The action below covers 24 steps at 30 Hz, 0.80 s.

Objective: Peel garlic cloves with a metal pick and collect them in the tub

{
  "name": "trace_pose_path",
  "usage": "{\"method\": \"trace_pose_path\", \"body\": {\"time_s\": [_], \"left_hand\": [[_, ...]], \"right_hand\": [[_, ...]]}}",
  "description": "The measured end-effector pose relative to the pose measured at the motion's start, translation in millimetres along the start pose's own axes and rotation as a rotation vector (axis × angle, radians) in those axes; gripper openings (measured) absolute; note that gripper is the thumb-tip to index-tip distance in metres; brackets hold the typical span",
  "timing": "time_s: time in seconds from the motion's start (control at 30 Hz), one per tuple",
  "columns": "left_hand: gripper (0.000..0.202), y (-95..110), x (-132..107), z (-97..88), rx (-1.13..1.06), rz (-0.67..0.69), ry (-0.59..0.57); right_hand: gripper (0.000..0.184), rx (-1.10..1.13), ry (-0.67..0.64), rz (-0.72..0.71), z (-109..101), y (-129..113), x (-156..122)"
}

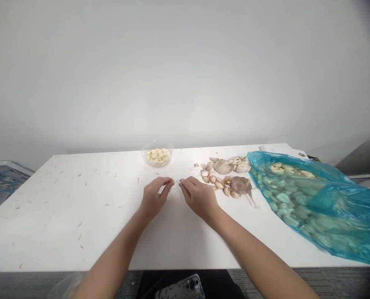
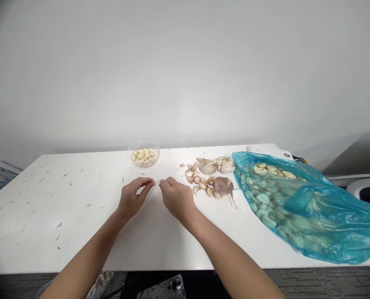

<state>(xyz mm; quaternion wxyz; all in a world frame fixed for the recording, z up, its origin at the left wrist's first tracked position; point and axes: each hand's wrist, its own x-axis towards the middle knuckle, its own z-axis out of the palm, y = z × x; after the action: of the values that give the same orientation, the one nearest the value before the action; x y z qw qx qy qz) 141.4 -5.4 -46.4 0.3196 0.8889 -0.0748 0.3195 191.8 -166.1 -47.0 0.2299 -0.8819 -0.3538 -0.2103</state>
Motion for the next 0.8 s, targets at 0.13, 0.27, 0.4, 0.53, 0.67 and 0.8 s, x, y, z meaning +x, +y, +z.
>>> {"method": "trace_pose_path", "body": {"time_s": [0.13,0.27,0.4,0.53,0.67,0.8], "left_hand": [[0.009,-0.5,0.0,0.3,-0.022,-0.002,-0.005],[0.009,-1.1,0.3,0.4,-0.024,0.014,-0.007],[0.009,-0.5,0.3,-0.3,-0.039,0.014,-0.011],[0.01,0.0,0.7,-1.2,-0.067,0.027,-0.014],[0.011,-0.6,1.4,-1.7,-0.068,0.038,-0.027],[0.011,-2.1,1.3,-1.4,-0.058,0.05,-0.038]], "right_hand": [[0.028,0.008,-0.022,0.002,-1.5,-0.6,-0.6],[0.03,0.017,-0.057,0.009,-1.9,-1.3,-1.0],[0.029,0.004,-0.083,0.012,-1.1,-1.3,-0.7],[0.026,-0.018,-0.113,0.012,-0.9,-1.5,-0.4],[0.022,-0.042,-0.157,0.004,-2.8,-1.7,-0.5],[0.021,-0.059,-0.197,0.0,-4.8,-1.0,0.2]]}}
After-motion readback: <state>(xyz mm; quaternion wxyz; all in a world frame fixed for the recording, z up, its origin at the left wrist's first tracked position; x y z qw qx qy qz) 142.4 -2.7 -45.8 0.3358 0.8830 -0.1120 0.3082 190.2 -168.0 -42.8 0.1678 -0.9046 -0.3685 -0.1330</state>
